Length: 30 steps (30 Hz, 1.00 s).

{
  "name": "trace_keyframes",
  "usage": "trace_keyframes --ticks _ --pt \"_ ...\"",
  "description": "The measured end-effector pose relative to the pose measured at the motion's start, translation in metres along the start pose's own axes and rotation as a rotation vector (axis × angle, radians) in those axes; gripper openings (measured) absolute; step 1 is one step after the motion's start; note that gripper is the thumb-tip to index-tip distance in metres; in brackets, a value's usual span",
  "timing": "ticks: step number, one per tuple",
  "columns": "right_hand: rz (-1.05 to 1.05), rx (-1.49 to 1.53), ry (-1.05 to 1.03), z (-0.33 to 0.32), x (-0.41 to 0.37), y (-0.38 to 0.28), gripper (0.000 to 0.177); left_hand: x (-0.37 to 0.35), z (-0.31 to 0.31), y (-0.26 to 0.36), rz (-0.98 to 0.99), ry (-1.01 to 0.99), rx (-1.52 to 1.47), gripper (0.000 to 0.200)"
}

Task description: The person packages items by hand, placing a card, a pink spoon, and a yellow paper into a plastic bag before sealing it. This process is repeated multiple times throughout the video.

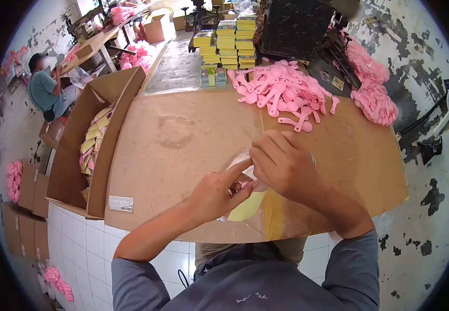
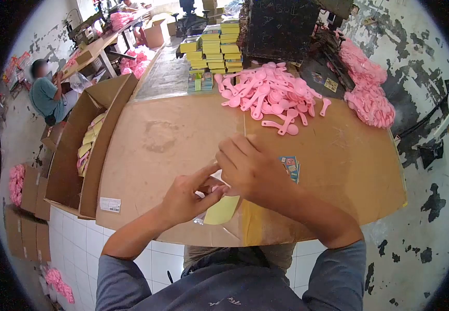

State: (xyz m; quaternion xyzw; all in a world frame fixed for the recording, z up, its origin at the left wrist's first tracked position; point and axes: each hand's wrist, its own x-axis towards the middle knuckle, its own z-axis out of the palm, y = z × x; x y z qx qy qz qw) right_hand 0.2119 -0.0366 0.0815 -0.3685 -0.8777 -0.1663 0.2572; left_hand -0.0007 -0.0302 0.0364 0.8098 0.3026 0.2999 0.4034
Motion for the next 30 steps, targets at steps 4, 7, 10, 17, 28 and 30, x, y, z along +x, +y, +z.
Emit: trace_keyframes --ticks 4,7,10,17,28,30 --pt "0.216 0.047 0.059 -0.002 -0.002 0.024 0.01 0.004 -0.007 0.004 -0.018 -0.066 -0.058 0.048" --pt "0.621 1.202 -0.183 -0.057 -0.049 0.071 0.011 0.006 -0.005 -0.016 -0.162 0.009 -0.486 0.04" --pt "0.447 1.674 -0.012 -0.076 -0.127 0.139 0.004 0.01 -0.012 -0.021 -0.211 -0.027 -0.633 0.034" --pt "0.799 -0.337 -0.03 -0.053 -0.255 0.237 0.048 0.015 -0.006 -0.026 -0.22 0.037 -0.717 0.026" --pt "0.515 0.789 -0.188 -0.01 -0.054 0.037 0.037 0.016 0.004 -0.035 -0.228 0.157 -0.587 0.02" --pt "0.548 1.011 -0.151 0.013 -0.046 0.017 0.035 0.015 0.003 -0.031 -0.228 0.151 -0.607 0.022"
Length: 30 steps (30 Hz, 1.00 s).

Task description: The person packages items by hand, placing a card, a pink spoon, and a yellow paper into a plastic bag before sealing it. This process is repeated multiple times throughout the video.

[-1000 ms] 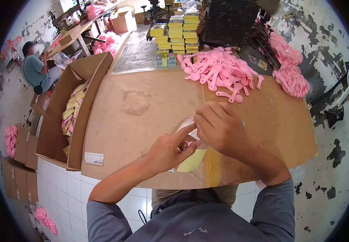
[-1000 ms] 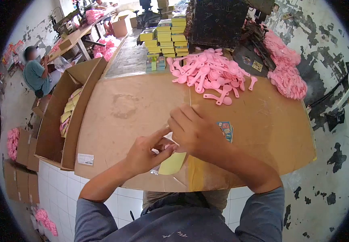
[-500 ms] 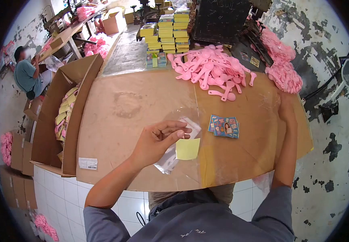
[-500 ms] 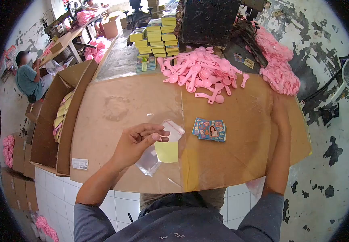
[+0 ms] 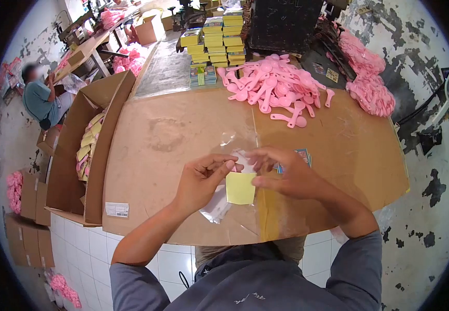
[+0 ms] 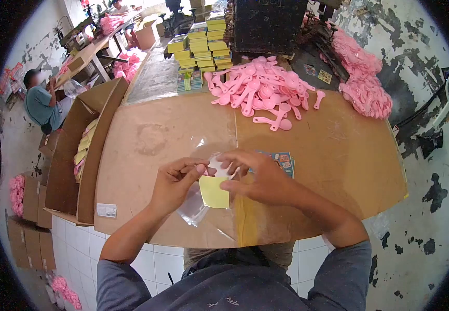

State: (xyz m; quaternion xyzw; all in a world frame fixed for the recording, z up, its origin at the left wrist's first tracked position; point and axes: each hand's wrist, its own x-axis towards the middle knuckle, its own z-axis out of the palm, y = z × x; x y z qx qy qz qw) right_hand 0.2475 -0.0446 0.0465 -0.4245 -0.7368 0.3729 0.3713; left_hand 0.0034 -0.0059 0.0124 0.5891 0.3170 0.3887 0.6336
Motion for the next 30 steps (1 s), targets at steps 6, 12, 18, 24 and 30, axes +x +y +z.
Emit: trace_keyframes --ticks 6,12,18,24,30 --pt "0.227 0.368 0.05 0.012 0.013 0.015 0.025 0.001 -0.003 -0.004 0.067 0.025 -0.052 0.023" --pt "0.306 0.465 0.079 0.005 0.011 0.019 0.016 0.0 -0.007 -0.007 0.104 0.034 0.029 0.021" --pt "0.245 0.441 0.069 0.002 0.007 0.034 0.014 0.0 -0.01 -0.008 0.121 0.003 0.109 0.022" --pt "0.242 0.453 0.066 -0.003 0.003 0.035 0.015 0.003 -0.013 -0.014 0.129 -0.035 0.019 0.023" --pt "0.275 0.394 0.052 -0.001 0.002 0.031 0.016 0.004 -0.009 -0.009 0.001 -0.023 -0.021 0.022"
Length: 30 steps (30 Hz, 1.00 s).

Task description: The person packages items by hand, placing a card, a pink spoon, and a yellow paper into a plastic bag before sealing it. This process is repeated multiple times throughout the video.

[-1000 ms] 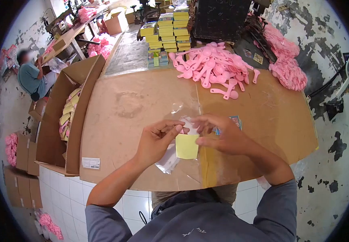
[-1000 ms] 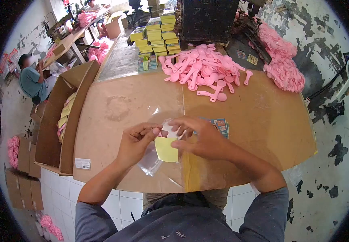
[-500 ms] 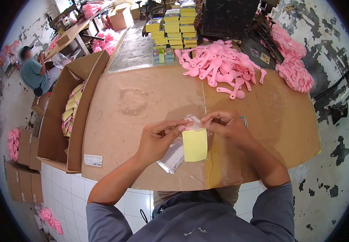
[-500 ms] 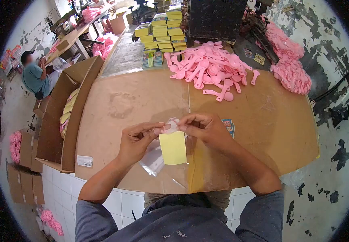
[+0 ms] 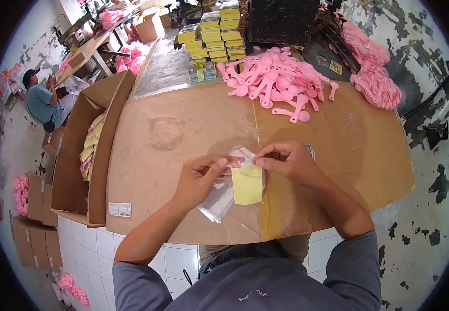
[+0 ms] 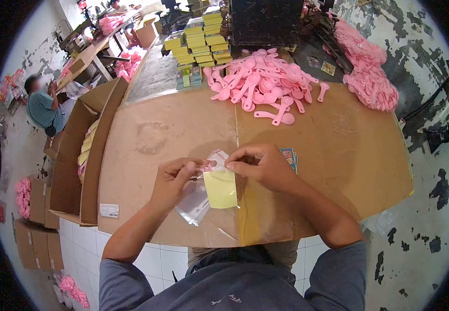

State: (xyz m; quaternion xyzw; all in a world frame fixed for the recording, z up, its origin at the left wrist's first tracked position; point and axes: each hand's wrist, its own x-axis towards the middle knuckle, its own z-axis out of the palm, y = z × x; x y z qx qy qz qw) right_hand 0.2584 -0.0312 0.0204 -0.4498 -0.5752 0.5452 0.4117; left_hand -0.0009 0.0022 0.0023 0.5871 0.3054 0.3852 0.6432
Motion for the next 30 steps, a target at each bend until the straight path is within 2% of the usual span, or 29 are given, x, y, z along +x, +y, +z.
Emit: trace_keyframes --ticks 11,17,20,24,30 --pt "-0.031 -0.019 -0.016 -0.005 0.004 0.008 0.019 0.002 0.002 -0.004 -0.043 -0.028 -0.009 0.021" --pt "-0.068 -0.057 0.001 -0.003 0.003 0.012 0.012 0.003 0.002 -0.005 -0.062 -0.013 -0.002 0.023" --pt "-0.513 -0.481 -0.092 -0.009 0.007 0.015 0.013 0.002 0.001 -0.005 -0.067 0.0 0.003 0.024" --pt "-0.353 -0.34 -0.062 -0.003 0.002 0.009 0.016 0.002 0.002 -0.003 -0.055 0.018 -0.025 0.023" --pt "-0.186 -0.197 -0.071 0.006 -0.003 0.002 0.032 0.003 -0.001 -0.001 -0.009 0.036 -0.028 0.023"
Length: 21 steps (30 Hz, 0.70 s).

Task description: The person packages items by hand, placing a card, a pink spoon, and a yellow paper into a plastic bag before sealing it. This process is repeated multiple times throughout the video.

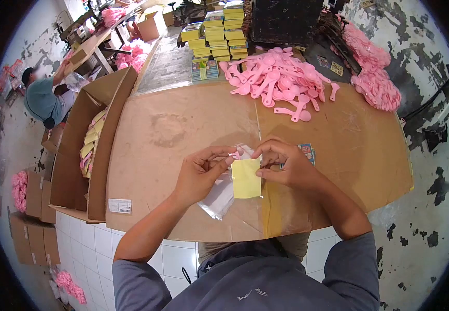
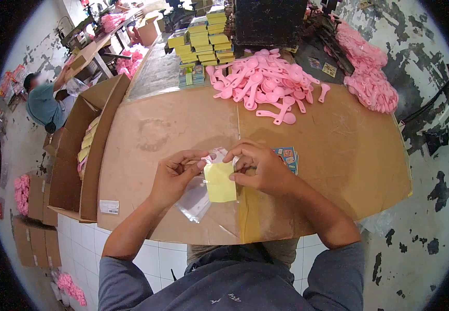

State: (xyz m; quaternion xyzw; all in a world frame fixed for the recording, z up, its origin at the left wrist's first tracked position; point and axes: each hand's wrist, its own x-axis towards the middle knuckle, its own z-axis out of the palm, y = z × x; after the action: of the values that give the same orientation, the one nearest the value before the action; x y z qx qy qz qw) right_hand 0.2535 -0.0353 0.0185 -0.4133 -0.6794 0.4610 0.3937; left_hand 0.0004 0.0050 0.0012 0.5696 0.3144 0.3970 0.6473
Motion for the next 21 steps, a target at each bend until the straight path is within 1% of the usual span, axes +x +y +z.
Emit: trace_keyframes --ticks 2,4,5,7,8,10,11,13,15,16,17,18,20,21 --pt "-0.019 0.038 -0.018 -0.001 0.0 0.007 0.036 -0.001 0.004 0.004 0.037 0.023 -0.057 0.024" --pt "-0.055 0.001 -0.015 -0.005 0.001 0.006 0.039 -0.003 0.016 0.016 0.084 0.056 -0.161 0.027" --pt "-0.072 -0.018 -0.012 -0.006 0.001 0.005 0.04 -0.004 0.015 0.014 0.065 0.028 -0.091 0.027" --pt "-0.071 0.076 0.01 -0.004 0.001 0.003 0.041 -0.005 0.008 0.006 0.031 -0.028 0.049 0.029" --pt "-0.07 0.123 0.019 -0.003 0.001 0.001 0.042 -0.005 0.004 0.006 -0.037 -0.086 0.073 0.03" --pt "0.021 0.223 0.033 -0.007 -0.001 -0.008 0.041 -0.002 -0.009 0.009 -0.173 -0.201 0.121 0.032" --pt "0.067 0.273 0.04 -0.011 -0.001 -0.01 0.04 -0.001 -0.015 0.015 -0.149 -0.109 0.175 0.031" --pt "-0.069 -0.058 0.116 -0.034 -0.001 -0.005 0.039 0.001 -0.034 0.03 -0.101 0.073 0.281 0.03" --pt "-0.099 -0.33 0.145 -0.064 -0.002 -0.002 0.037 0.007 -0.087 0.02 0.33 0.363 0.059 0.033" --pt "-0.063 -0.435 0.137 -0.079 -0.003 -0.002 0.036 0.01 -0.082 0.047 0.472 0.631 -0.152 0.042" --pt "-0.024 -0.54 0.129 -0.089 -0.006 -0.003 0.035 0.013 -0.093 0.061 0.598 0.723 -0.294 0.046" --pt "0.02 -0.561 0.131 -0.093 -0.011 -0.005 0.034 0.007 -0.093 0.076 0.622 0.635 -0.365 0.049" --pt "0.101 -0.604 0.128 -0.097 -0.015 -0.009 0.032 0.013 -0.1 0.056 0.608 0.592 -0.279 0.049" --pt "0.084 -0.623 0.077 -0.099 -0.018 -0.005 0.032 0.014 -0.103 0.038 0.495 0.551 -0.053 0.045"
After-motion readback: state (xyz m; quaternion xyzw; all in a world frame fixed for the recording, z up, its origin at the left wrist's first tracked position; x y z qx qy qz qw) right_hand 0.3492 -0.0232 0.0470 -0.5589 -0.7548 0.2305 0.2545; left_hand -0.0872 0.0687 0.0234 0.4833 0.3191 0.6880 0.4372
